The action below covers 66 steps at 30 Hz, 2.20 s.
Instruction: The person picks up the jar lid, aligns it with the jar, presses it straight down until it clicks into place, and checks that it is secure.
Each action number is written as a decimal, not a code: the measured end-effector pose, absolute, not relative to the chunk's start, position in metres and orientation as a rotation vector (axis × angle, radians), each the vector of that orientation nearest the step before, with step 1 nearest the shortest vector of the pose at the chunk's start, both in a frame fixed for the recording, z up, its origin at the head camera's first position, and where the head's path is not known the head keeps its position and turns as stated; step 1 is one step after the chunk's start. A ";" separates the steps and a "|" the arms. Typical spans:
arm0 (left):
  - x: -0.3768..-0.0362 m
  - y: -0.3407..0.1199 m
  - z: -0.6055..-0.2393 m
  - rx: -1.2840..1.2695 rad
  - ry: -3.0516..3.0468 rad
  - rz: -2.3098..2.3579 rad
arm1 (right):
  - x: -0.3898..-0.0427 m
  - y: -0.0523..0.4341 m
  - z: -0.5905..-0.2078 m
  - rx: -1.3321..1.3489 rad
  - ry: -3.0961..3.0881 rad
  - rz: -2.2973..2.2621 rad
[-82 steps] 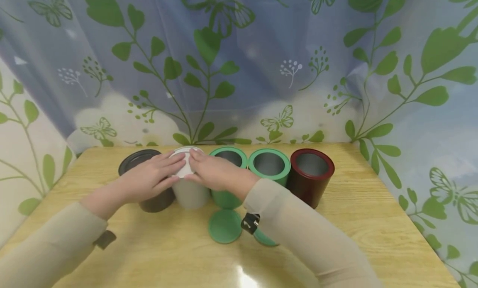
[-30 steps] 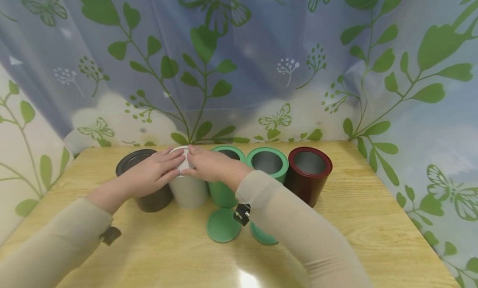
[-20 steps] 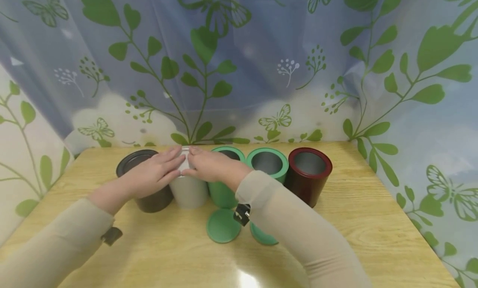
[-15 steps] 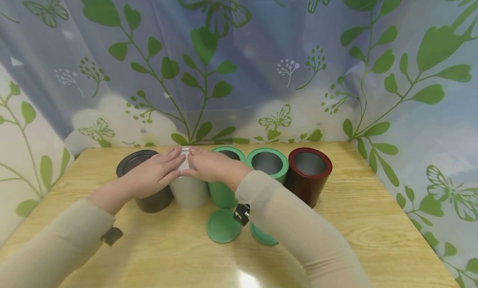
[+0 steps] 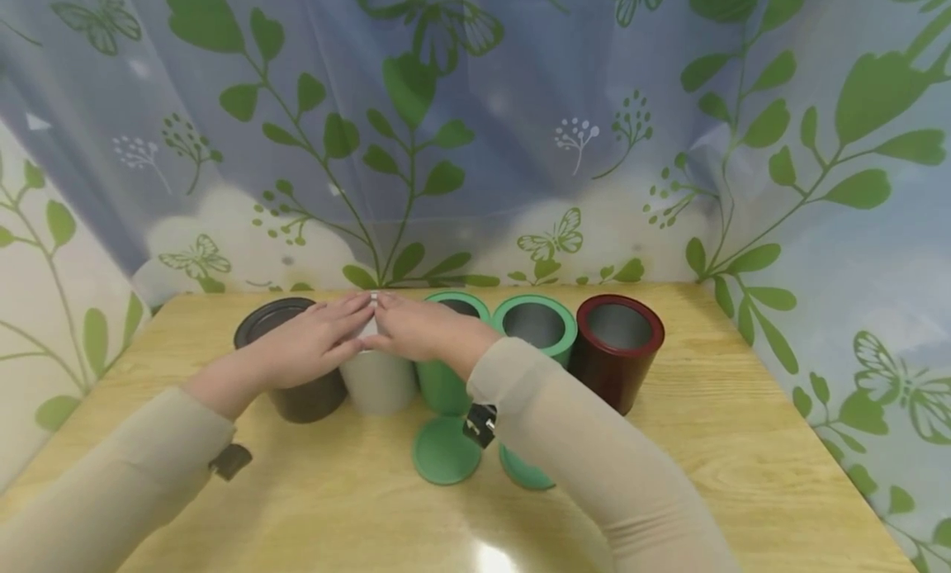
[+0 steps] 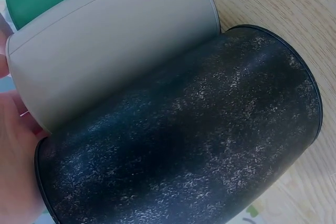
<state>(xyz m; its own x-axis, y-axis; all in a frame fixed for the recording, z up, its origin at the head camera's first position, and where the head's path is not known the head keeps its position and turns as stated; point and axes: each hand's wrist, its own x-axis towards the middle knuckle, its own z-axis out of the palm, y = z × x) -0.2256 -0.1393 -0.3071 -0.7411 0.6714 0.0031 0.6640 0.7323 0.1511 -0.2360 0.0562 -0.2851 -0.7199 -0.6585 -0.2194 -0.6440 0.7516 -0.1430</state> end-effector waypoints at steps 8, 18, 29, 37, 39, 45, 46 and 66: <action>-0.229 -0.134 -0.305 1.110 2.874 0.213 | -0.240 0.061 -0.284 -1.020 2.672 -0.108; -0.233 -0.138 -0.297 1.093 2.720 0.379 | -0.242 0.060 -0.284 -1.029 2.650 -0.138; -0.237 -0.141 -0.291 1.072 2.648 0.475 | -0.240 0.054 -0.279 -1.025 2.656 -0.163; -0.227 -0.139 -0.294 1.048 2.745 0.387 | -0.239 0.053 -0.278 -1.050 2.669 -0.157; -0.225 -0.139 -0.295 1.019 2.769 0.328 | -0.239 0.052 -0.278 -1.045 2.670 -0.154; -0.225 -0.140 -0.291 1.006 2.710 0.321 | -0.239 0.052 -0.278 -0.999 2.669 -0.179; -0.226 -0.140 -0.290 1.009 2.693 0.328 | -0.239 0.052 -0.278 -0.990 2.669 -0.182; -0.226 -0.142 -0.289 1.012 2.686 0.289 | -0.239 0.051 -0.284 -0.958 2.690 -0.129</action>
